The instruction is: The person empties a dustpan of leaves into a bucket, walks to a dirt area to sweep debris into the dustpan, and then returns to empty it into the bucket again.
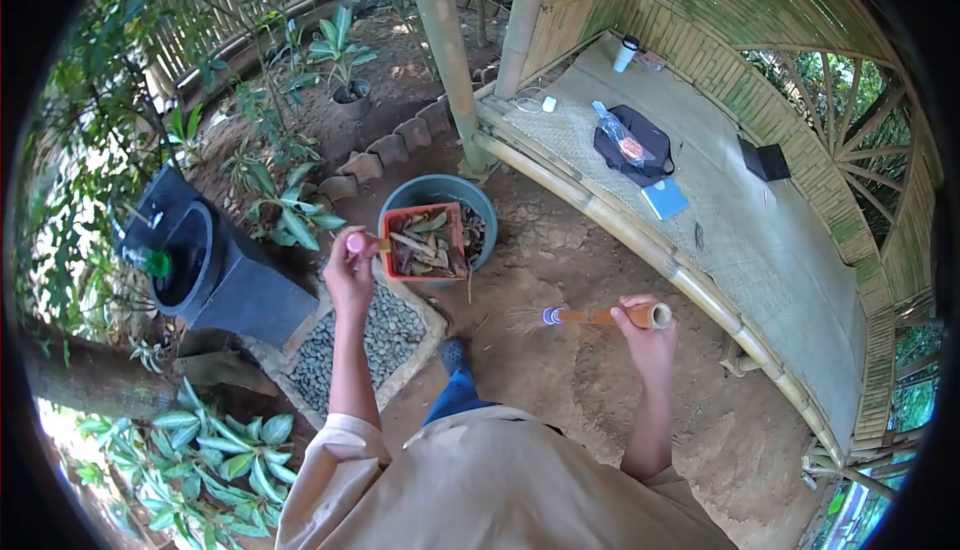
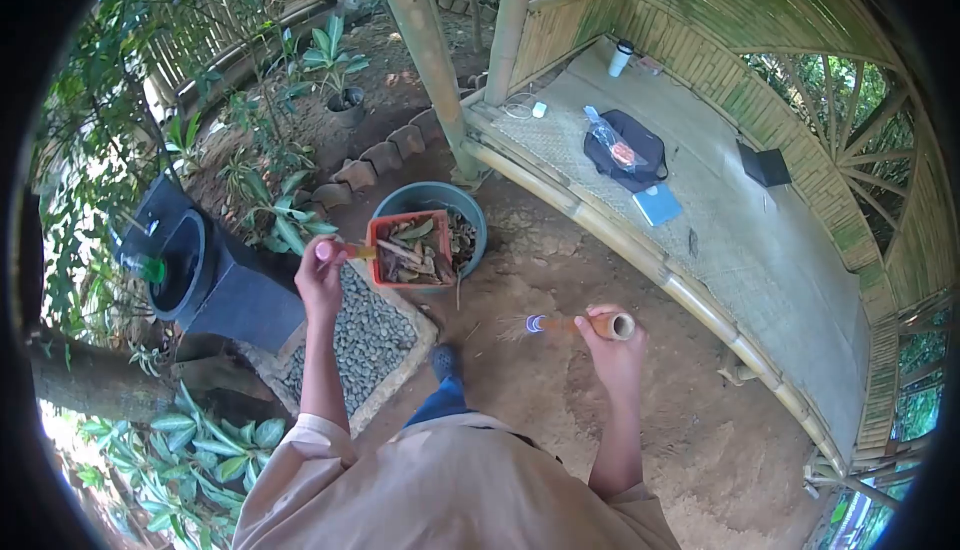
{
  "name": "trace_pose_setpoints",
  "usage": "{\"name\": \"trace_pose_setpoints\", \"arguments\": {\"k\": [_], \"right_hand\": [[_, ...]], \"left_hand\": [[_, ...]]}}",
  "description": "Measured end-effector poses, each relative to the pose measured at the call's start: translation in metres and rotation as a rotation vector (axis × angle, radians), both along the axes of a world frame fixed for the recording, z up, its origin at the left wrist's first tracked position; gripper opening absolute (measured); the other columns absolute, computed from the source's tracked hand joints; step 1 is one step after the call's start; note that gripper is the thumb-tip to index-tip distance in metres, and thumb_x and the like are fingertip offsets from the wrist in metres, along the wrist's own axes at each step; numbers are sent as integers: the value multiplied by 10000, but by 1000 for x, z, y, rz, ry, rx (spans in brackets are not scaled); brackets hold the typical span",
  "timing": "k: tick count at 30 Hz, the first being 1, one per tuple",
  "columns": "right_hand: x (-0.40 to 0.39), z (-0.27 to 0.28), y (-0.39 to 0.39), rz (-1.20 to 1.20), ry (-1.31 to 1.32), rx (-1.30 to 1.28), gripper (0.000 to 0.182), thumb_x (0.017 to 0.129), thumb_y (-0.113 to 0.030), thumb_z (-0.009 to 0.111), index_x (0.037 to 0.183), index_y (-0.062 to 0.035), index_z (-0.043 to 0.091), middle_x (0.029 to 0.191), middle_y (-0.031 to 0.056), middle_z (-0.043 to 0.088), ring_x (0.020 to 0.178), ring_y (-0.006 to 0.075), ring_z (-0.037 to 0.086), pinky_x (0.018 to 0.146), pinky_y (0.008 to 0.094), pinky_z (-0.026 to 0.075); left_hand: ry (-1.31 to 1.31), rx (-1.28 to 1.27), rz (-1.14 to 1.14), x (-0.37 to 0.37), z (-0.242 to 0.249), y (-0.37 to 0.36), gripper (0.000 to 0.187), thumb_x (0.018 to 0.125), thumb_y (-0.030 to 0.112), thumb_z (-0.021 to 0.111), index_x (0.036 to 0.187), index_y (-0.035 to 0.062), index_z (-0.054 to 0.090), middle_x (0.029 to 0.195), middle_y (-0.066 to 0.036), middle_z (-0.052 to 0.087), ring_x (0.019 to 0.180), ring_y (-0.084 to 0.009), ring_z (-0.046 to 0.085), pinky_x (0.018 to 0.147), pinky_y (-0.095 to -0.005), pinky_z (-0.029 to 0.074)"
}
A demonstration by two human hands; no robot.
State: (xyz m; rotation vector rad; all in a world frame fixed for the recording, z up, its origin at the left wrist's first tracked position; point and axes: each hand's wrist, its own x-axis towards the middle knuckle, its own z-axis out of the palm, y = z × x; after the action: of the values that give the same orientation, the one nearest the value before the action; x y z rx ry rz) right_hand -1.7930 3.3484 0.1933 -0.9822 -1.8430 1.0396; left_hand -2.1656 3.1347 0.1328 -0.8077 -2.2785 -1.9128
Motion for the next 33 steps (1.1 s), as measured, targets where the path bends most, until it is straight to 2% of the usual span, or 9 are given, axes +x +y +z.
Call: {"name": "trace_pose_setpoints", "arguments": {"k": [5, 8, 9, 10, 12, 15, 20, 26, 33], "right_hand": [[-76, 4, 41, -40, -26, 1, 192, 730, 43, 810, 840, -8, 660, 911, 87, 708, 898, 181, 683, 823, 321, 533], [-107, 1, 56, -62, -34, -7, 193, 729, 49, 808, 844, -11, 665, 910, 92, 706, 928, 200, 695, 831, 330, 534], [-117, 0, 60, -70, -35, -3, 194, 728, 51, 808, 845, -12, 667, 910, 93, 705, 938, 206, 698, 833, 333, 535], [-125, -3, 65, -68, -34, 3, 196, 727, 52, 808, 846, -13, 667, 910, 93, 704, 944, 209, 699, 833, 334, 536], [-138, -4, 76, -62, -37, 15, 199, 724, 54, 809, 848, -15, 669, 910, 94, 703, 955, 215, 702, 833, 336, 537], [-152, 2, 89, -7, -73, -15, 185, 767, 64, 785, 863, -10, 645, 973, 105, 703, 1016, 210, 690, 881, 325, 546], [-172, -25, 101, -8, -80, -61, 208, 725, 35, 817, 852, -15, 660, 908, 91, 706, 917, 202, 698, 819, 325, 540], [-186, -20, 114, 49, -90, -82, 204, 737, 16, 817, 861, -19, 658, 906, 89, 710, 884, 175, 690, 789, 312, 541], [-176, -24, 125, 69, -50, -102, 185, 775, 24, 790, 882, -15, 644, 960, 105, 706, 936, 192, 690, 842, 321, 545]], "left_hand": [[135, -50, -188, -84, -28, 70, 344, 870, -24, 668, 1196, 54, 592, 1101, -120, 680, 1046, -257, 662, 927, -329, 491], [147, -198, -367, -102, -18, 100, 310, 876, -37, 648, 1166, 57, 593, 1114, -139, 675, 1090, -307, 648, 965, -356, 474], [329, -259, -351, -111, -29, 110, 327, 852, -86, 618, 1142, 62, 590, 1108, -152, 667, 1094, -349, 634, 973, -381, 466], [359, -259, -373, -116, -38, 119, 330, 828, -109, 590, 1114, 55, 604, 1061, -160, 669, 1029, -357, 652, 905, -382, 496], [112, -377, -463, -128, -61, 129, 328, 797, -130, 570, 1067, 47, 623, 987, -157, 674, 930, -351, 669, 821, -364, 513], [82, -417, -492, -128, -82, 138, 284, 796, -126, 571, 1019, 37, 637, 928, -157, 670, 859, -342, 672, 769, -349, 517], [37, -382, -444, -131, -160, 148, 277, 743, -105, 663, 984, 24, 620, 1030, -135, 684, 985, -312, 672, 859, -335, 507], [-25, -364, -233, -127, -162, 158, 323, 749, -38, 737, 1039, 70, 643, 1078, -98, 696, 1019, -290, 677, 885, -342, 509], [21, -243, -142, -132, -170, 176, 333, 768, -68, 672, 1075, 58, 640, 1062, -162, 689, 1026, -350, 666, 875, -381, 514]]}}
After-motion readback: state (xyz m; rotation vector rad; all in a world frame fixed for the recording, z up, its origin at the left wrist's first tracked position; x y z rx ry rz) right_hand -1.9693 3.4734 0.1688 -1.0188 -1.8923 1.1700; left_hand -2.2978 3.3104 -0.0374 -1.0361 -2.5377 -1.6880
